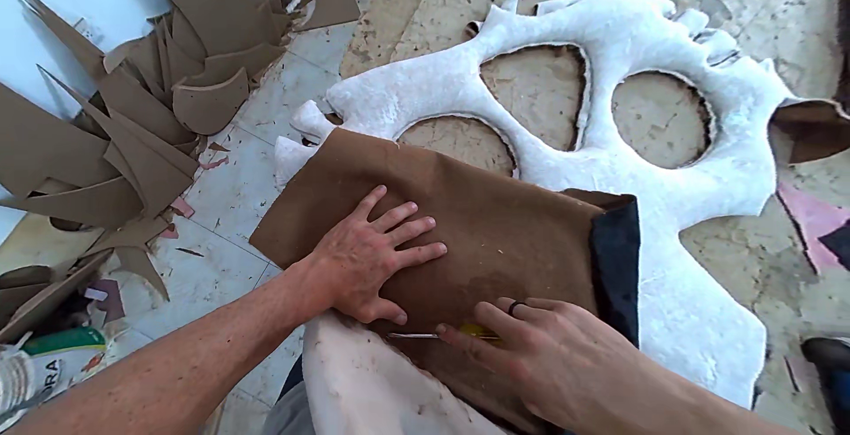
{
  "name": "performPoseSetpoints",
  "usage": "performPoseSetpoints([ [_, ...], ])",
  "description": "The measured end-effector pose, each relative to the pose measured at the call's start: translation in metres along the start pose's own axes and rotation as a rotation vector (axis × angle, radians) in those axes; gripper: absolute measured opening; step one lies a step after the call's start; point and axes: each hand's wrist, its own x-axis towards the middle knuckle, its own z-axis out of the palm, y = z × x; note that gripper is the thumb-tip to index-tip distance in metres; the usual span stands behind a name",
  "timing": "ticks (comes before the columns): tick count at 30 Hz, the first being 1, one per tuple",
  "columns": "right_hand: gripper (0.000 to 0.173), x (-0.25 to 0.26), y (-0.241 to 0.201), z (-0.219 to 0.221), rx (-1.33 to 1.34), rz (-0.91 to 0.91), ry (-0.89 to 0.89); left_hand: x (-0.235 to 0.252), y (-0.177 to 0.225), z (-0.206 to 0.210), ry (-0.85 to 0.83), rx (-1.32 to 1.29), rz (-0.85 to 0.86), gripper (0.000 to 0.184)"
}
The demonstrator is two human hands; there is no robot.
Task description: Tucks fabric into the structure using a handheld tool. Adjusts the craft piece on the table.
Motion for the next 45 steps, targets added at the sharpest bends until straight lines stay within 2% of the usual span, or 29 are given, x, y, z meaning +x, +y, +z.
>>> performPoseSetpoints([
  [3,0.037,0.004,-0.015,-0.010,-0.026,0.037,-0.072,0.002,0.001,-0.001,0.031,-0.025,-0.030,0.090],
  [4,0.036,0.005,-0.020,-0.014,-0.034,0.048,-0.097,0.000,0.001,-0.005,0.081,-0.067,-0.062,0.078],
  [5,0.035,0.006,-0.024,-0.017,-0.040,0.052,-0.121,-0.006,0.001,-0.012,0.176,-0.162,-0.119,0.059],
  [6,0.034,0.007,-0.026,-0.020,-0.045,0.051,-0.141,-0.019,0.001,-0.019,0.360,-0.337,-0.214,0.035],
  [7,0.034,0.009,-0.026,-0.022,-0.047,0.044,-0.154,-0.038,0.004,-0.024,0.616,-0.573,-0.332,0.021],
  [9,0.032,0.012,-0.024,-0.026,-0.050,0.033,-0.176,-0.080,0.019,-0.013,1.113,-0.981,-0.595,0.018],
  [10,0.032,0.015,-0.023,-0.027,-0.053,0.027,-0.186,-0.098,0.032,0.004,1.232,-1.073,-0.784,0.015],
  [11,0.032,0.017,-0.022,-0.028,-0.053,0.018,-0.194,-0.108,0.047,0.025,1.251,-1.181,-0.947,0.012],
  [13,0.034,0.021,-0.020,-0.031,-0.055,0.000,-0.221,-0.106,0.078,0.046,1.116,-1.583,-1.090,0.041],
  [14,0.035,0.023,-0.021,-0.034,-0.054,-0.004,-0.245,-0.096,0.088,0.042,1.058,-1.812,-1.100,0.041],
  [16,0.038,0.024,-0.028,-0.038,-0.062,0.013,-0.300,-0.079,0.090,0.022,0.957,-2.147,-1.143,0.028],
  [18,0.040,0.022,-0.035,-0.038,-0.077,0.044,-0.329,-0.078,0.080,0.017,0.792,-2.251,-1.121,0.024],
  [20,0.041,0.016,-0.034,-0.030,0.030,0.081,-0.311,-0.081,0.074,0.017,0.683,-2.209,-1.118,0.020],
  [22,0.040,0.007,-0.015,-0.013,0.410,0.189,-0.298,-0.084,0.068,0.016,0.607,-2.170,-1.125,0.018],
  [25,0.033,-0.009,0.020,0.015,1.190,0.464,-0.467,-0.082,0.065,0.014,0.586,-2.171,-1.152,0.023],
  [27,0.033,-0.021,0.026,0.027,1.545,0.484,-0.385,-0.079,0.067,0.012,0.637,-2.165,-1.184,0.023],
  [29,0.032,-0.033,0.025,0.027,1.855,0.393,-0.216,-0.077,0.069,0.009,0.647,-2.167,-1.221,0.024],
  [30,0.033,-0.034,0.028,0.023,1.870,0.345,-0.130,-0.077,0.068,0.007,0.650,-2.164,-1.230,0.024],
  [31,0.033,-0.034,0.030,0.019,1.769,0.312,-0.052,-0.076,0.068,0.006,0.648,-2.160,-1.233,0.024],
  [32,0.032,-0.035,0.031,0.017,1.543,0.291,0.002,-0.075,0.067,0.006,0.643,-2.154,-1.238,0.023],
  [35,0.031,-0.033,0.020,0.019,0.811,0.204,-0.014,-0.073,0.067,0.004,0.630,-2.131,-1.279,0.023],
  [38,0.035,-0.024,0.007,0.024,0.476,0.145,-0.030,-0.072,0.068,0.000,0.628,-2.098,-1.310,0.023],
  [40,0.037,-0.019,0.003,0.027,0.398,0.143,-0.023,-0.071,0.068,-0.002,0.639,-2.084,-1.311,0.023],
  [42,0.037,-0.017,0.000,0.032,0.447,0.153,-0.009,-0.071,0.069,-0.002,0.643,-2.080,-1.310,0.022],
  [44,0.035,-0.020,-0.003,0.038,0.739,0.261,0.088,-0.071,0.070,-0.005,0.636,-2.071,-1.323,0.023],
  [45,0.034,-0.022,-0.004,0.036,1.032,0.383,0.203,-0.070,0.070,-0.006,0.636,-2.069,-1.327,0.023],
])
